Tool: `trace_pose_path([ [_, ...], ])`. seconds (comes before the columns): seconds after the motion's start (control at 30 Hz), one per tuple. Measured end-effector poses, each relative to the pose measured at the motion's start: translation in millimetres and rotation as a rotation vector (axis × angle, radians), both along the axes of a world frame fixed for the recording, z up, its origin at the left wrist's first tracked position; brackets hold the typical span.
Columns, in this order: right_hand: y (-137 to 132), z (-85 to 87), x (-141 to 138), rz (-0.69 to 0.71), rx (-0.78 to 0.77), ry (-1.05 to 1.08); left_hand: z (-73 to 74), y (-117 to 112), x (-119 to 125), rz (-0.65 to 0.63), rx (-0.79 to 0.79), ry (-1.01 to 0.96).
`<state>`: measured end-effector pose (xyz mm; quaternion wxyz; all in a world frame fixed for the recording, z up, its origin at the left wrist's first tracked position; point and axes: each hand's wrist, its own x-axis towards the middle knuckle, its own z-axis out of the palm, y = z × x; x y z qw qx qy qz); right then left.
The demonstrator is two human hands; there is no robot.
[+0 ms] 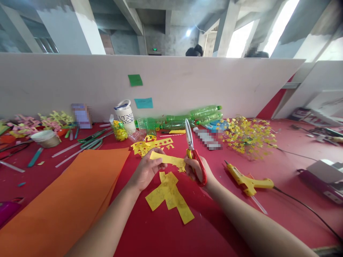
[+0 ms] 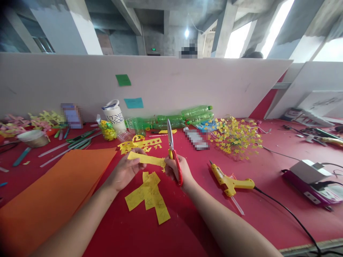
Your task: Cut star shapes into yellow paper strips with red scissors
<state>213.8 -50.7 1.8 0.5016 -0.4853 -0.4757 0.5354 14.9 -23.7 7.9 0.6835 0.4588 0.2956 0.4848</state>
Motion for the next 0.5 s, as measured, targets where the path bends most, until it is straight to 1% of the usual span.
trace_pose_path([
  [0.03,0,0.0,0,0.001,0.011,0.012,-0.2,-2,0,-0.072,0.009,0.02],
  [0.1,-1,0.3,-1,0.014,0.023,0.032,-2.2,-5,2,-0.206,0.026,0.121],
  [0.13,-2,0.7,-2,0.026,0.023,0.035,-3.5,-6,4,-0.238,0.033,0.186],
  [0.2,-4,2.1,-4,0.056,0.009,0.016,-5.6,-8,9,-0.251,0.055,0.304],
  [0.27,-6,4.1,-7,0.078,-0.019,-0.041,-6.0,-10,13,-0.235,0.102,0.371],
  [0.37,-9,7.1,-10,0.086,-0.048,-0.121,-4.3,-12,17,-0.226,0.173,0.429],
  [0.5,-10,8.6,-10,0.071,-0.044,-0.176,-6.7,-11,16,-0.214,0.177,0.463],
])
